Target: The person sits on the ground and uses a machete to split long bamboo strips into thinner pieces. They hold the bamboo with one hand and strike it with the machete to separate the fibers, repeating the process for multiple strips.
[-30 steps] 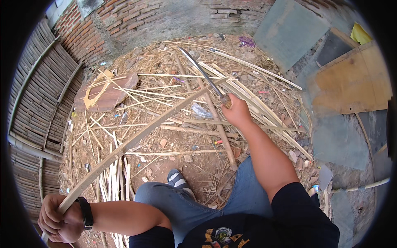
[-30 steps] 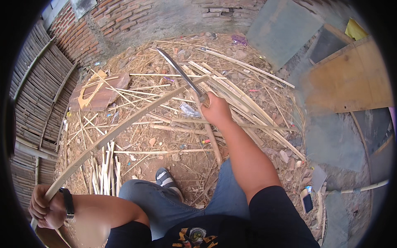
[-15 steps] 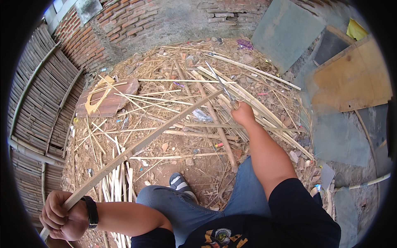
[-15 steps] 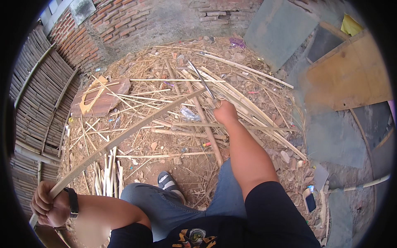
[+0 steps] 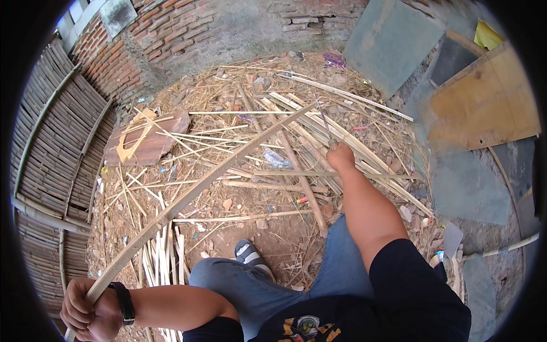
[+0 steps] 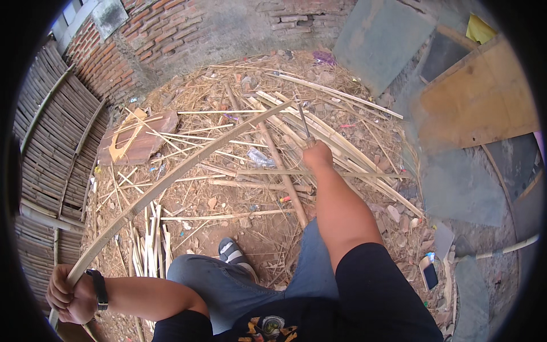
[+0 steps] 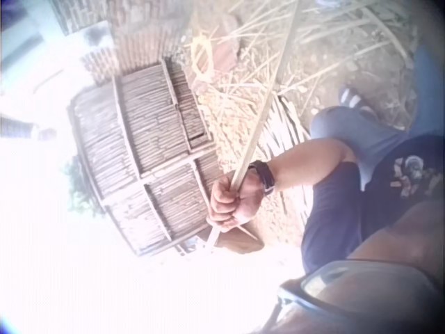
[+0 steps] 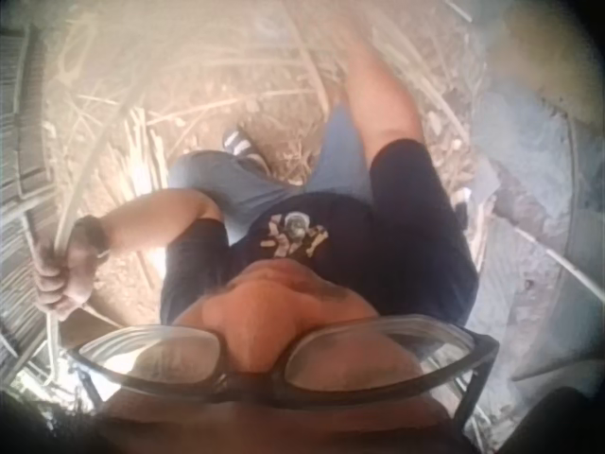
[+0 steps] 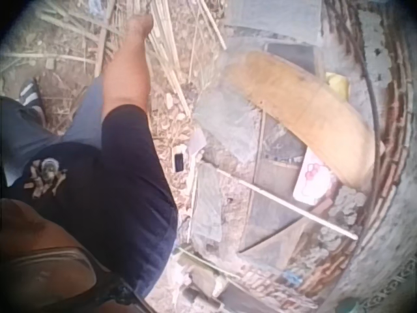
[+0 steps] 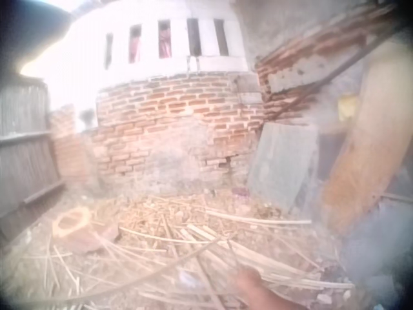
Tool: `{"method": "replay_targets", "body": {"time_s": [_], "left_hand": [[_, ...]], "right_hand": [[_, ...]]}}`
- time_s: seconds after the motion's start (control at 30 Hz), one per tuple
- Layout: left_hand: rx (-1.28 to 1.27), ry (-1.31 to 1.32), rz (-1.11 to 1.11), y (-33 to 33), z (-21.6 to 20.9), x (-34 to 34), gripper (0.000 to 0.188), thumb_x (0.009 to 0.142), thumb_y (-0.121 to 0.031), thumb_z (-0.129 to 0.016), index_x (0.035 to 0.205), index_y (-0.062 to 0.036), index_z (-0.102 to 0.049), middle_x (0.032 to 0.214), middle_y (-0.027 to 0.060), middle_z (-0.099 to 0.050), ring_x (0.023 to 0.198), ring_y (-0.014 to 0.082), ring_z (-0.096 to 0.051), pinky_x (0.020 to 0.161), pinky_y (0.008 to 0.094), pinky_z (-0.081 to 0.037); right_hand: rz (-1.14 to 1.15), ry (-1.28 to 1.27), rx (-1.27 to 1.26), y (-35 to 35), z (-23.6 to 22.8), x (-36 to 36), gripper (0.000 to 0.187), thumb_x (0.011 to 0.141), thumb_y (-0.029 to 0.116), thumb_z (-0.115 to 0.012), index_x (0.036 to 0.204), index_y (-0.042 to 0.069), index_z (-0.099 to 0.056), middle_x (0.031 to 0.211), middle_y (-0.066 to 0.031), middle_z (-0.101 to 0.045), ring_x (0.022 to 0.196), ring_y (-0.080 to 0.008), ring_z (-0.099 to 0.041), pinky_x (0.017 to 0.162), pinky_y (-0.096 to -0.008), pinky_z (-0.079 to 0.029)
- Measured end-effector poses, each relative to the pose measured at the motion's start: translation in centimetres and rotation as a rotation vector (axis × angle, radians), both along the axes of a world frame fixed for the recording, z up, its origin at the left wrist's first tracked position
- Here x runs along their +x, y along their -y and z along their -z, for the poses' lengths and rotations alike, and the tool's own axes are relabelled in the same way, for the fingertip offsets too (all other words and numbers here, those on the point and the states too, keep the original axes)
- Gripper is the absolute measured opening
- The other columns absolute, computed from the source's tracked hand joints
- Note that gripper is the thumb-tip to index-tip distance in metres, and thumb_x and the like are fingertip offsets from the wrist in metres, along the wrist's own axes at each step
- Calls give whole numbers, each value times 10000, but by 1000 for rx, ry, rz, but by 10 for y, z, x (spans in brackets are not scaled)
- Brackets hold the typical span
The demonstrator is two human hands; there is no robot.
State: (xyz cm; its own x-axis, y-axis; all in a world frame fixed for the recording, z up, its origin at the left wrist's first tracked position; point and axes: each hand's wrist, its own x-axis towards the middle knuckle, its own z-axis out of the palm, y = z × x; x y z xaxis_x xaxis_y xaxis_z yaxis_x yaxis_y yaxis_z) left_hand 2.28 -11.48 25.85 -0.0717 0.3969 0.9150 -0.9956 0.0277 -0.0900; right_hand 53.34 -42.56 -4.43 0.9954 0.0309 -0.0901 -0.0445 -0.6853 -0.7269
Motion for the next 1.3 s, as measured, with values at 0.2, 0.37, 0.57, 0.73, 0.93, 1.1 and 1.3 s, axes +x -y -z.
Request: {"method": "replay_targets", "body": {"time_s": [0.2, 0.37, 0.57, 0.73, 0.93, 1.1, 1.3], "left_hand": [[5, -24, -20, -1, -1, 9, 290, 819, -258, -423, 541, -201, -362, 454, -88, -384, 355, 37, -329, 396, 205, -243], [-59, -106, -31, 8, 1, 19, 376, 883, -357, -394, 543, -197, -371, 464, -81, -375, 369, 49, -323, 413, 217, -256], [-167, -81, -150, 5, 3, 27, 435, 934, -425, -387, 571, -187, -364, 472, -66, -326, 391, 72, -288, 430, 228, -251], [-174, -105, -177, 6, 4, 28, 537, 978, -528, -338, 567, -184, -368, 482, -62, -319, 408, 84, -283, 454, 243, -254], [-161, -96, -176, 10, 3, 32, 498, 957, -489, -363, 561, -186, -365, 486, -58, -326, 406, 86, -282, 451, 245, -255], [-187, -120, -184, 9, 3, 27, 444, 901, -476, -377, 564, -186, -373, 483, -63, -334, 404, 81, -299, 457, 242, -263], [-54, -125, -142, 9, 2, 16, 453, 921, -480, -348, 573, -192, -390, 480, -71, -367, 392, 76, -319, 463, 248, -277]], "right_hand": [[41, 120, 228, -8, -17, 1, 364, 807, 215, -693, 1111, 16, -676, 1069, -240, -724, 1029, -407, -691, 919, -463, -523], [-186, 337, 381, -30, -55, -38, 361, 836, 207, -732, 1126, 4, -660, 999, -207, -735, 949, -377, -708, 850, -431, -535], [-529, 448, 282, -46, -73, -83, 348, 832, 178, -757, 1140, 45, -666, 893, -190, -725, 822, -364, -713, 737, -421, -537], [-490, 485, 183, -46, -63, -68, 349, 812, 166, -761, 1132, 53, -679, 890, -209, -719, 827, -395, -704, 715, -448, -534], [-361, 363, 83, -42, -63, -56, 402, 806, 214, -753, 1182, 106, -664, 879, -194, -717, 859, -398, -701, 754, -499, -546], [-565, 463, 102, -50, -68, -71, 359, 804, 195, -742, 1141, 104, -658, 857, -196, -705, 878, -411, -687, 763, -510, -541], [-362, 195, 153, -33, -45, -33, 447, 789, 212, -728, 1175, -4, -660, 916, -231, -718, 893, -379, -713, 795, -448, -550]]}}
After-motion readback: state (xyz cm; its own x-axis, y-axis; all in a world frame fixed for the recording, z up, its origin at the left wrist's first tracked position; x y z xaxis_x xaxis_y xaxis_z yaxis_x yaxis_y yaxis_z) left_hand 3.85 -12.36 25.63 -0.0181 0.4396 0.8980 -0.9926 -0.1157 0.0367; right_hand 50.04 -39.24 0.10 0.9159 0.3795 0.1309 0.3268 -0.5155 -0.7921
